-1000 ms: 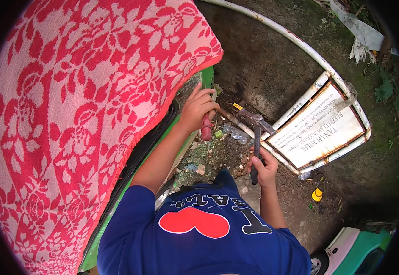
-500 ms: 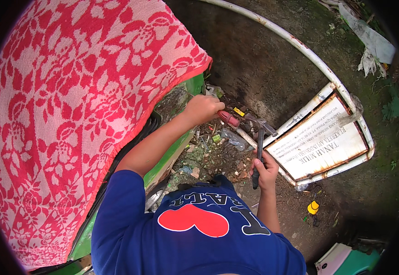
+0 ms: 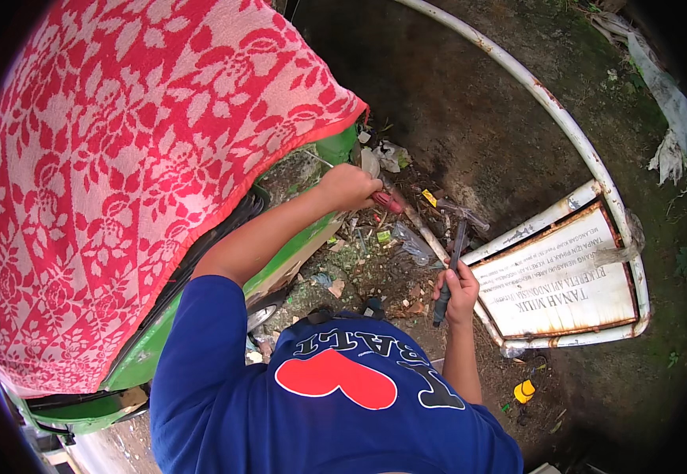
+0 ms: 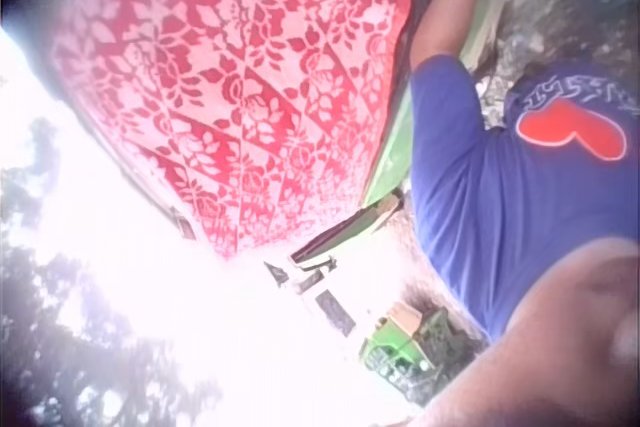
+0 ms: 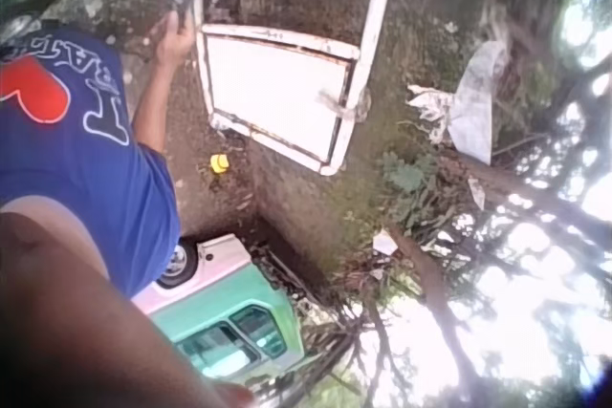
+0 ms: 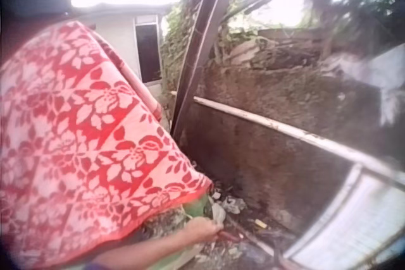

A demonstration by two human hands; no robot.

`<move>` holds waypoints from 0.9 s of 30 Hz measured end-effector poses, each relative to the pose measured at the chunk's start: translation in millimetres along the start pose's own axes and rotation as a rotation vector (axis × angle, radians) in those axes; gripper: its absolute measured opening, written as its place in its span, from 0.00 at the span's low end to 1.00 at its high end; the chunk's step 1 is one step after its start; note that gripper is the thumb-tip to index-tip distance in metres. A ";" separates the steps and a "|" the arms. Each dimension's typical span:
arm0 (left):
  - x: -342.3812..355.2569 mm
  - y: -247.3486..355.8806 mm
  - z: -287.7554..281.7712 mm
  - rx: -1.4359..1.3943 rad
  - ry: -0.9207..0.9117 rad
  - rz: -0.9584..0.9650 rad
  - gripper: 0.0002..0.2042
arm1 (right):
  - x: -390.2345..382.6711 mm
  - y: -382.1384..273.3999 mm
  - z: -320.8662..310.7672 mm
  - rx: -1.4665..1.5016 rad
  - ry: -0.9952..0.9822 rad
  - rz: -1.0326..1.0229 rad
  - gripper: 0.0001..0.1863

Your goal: The person uses a hammer and a chisel to repeatedly strike a metal edge on a green object covered by a red patterned cloth. The person holds the chisel in place with one hand and strikes it with the hammer in the other hand throughout the clip.

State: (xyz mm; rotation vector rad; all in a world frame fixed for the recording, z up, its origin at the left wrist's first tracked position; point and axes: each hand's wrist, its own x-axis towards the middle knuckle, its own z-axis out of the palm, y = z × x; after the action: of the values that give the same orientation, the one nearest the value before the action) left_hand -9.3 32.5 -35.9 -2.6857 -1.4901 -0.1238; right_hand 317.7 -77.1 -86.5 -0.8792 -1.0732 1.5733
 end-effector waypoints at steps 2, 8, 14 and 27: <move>2.1 0.4 -4.2 0.011 -0.114 0.015 0.22 | 6.0 7.8 -5.3 0.027 -0.009 0.025 0.15; -1.1 -3.2 -1.4 0.094 -0.380 0.059 0.32 | 17.8 20.0 -17.1 0.052 -0.032 0.063 0.14; -15.6 -18.1 20.7 0.112 -0.365 0.120 0.32 | 27.3 38.2 -19.8 0.146 -0.095 0.103 0.13; -18.3 -36.3 40.3 0.114 -0.255 0.130 0.28 | 29.3 87.4 25.5 0.302 0.030 0.469 0.16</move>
State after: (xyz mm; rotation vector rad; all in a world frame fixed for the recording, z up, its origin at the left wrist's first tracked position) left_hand -48.3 40.2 -77.1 -2.7772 -1.3265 0.3111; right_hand 258.9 -63.6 -160.7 -0.9847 -0.6052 2.0358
